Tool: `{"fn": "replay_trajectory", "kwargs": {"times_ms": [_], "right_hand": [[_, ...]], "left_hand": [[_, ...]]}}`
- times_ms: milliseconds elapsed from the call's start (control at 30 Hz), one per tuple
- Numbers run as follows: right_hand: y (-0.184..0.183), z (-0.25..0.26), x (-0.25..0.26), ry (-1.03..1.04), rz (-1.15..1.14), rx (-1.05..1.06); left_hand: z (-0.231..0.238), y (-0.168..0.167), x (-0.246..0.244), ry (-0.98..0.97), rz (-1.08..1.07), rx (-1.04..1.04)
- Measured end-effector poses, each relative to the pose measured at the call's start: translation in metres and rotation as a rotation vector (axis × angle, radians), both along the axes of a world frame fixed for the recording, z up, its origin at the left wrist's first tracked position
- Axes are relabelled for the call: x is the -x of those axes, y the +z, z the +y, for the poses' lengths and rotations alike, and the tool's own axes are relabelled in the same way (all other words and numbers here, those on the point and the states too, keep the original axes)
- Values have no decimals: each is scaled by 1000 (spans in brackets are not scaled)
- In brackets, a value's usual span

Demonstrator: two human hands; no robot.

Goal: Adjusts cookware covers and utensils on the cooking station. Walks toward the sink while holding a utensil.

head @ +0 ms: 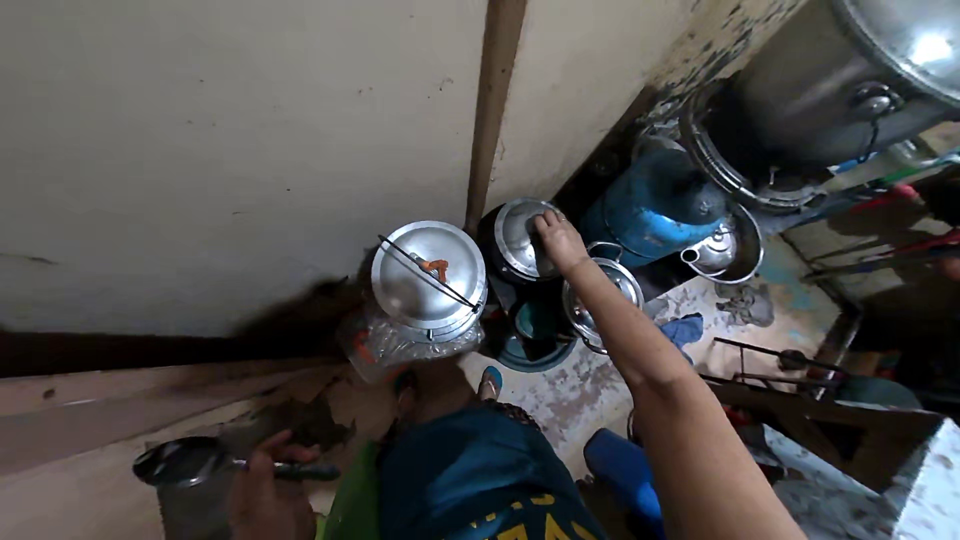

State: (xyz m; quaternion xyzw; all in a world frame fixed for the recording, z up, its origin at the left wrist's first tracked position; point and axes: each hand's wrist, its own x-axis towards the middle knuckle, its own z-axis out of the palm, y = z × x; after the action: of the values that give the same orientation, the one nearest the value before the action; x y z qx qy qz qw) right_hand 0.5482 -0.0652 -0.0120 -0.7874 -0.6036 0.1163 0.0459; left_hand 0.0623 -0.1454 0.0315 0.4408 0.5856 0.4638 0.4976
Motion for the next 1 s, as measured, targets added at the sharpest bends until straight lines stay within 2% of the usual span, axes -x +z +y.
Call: {"fn": "replay_trajectory", "kwargs": {"times_ms": [67, 167, 233, 300, 433, 567, 733, 1000], "right_hand": [[14, -8, -6, -102, 55, -174], [42, -20, -19, -373, 185, -462], [49, -29, -27, -530, 350, -576], [40, -36, -27, -634, 625, -661], [4, -35, 10, -857, 1165, -787], [-21, -24, 46, -1113, 1497, -857], [-33, -10, 65, -1259, 1591, -878], [-45, 3, 68, -1318, 1598, -886]], "left_hand": [[-2, -2, 1, 1, -11, -1], [-7, -7, 3, 7, -18, 20], [-7, -8, 0, 11, -32, 39], [-4, -5, -4, 2, -37, 71], [4, -6, -5, -25, -60, 89], [9, -3, -4, -38, -64, 72], [10, -1, -3, -34, -51, 89], [10, 2, 4, -1, -24, 117]]}}
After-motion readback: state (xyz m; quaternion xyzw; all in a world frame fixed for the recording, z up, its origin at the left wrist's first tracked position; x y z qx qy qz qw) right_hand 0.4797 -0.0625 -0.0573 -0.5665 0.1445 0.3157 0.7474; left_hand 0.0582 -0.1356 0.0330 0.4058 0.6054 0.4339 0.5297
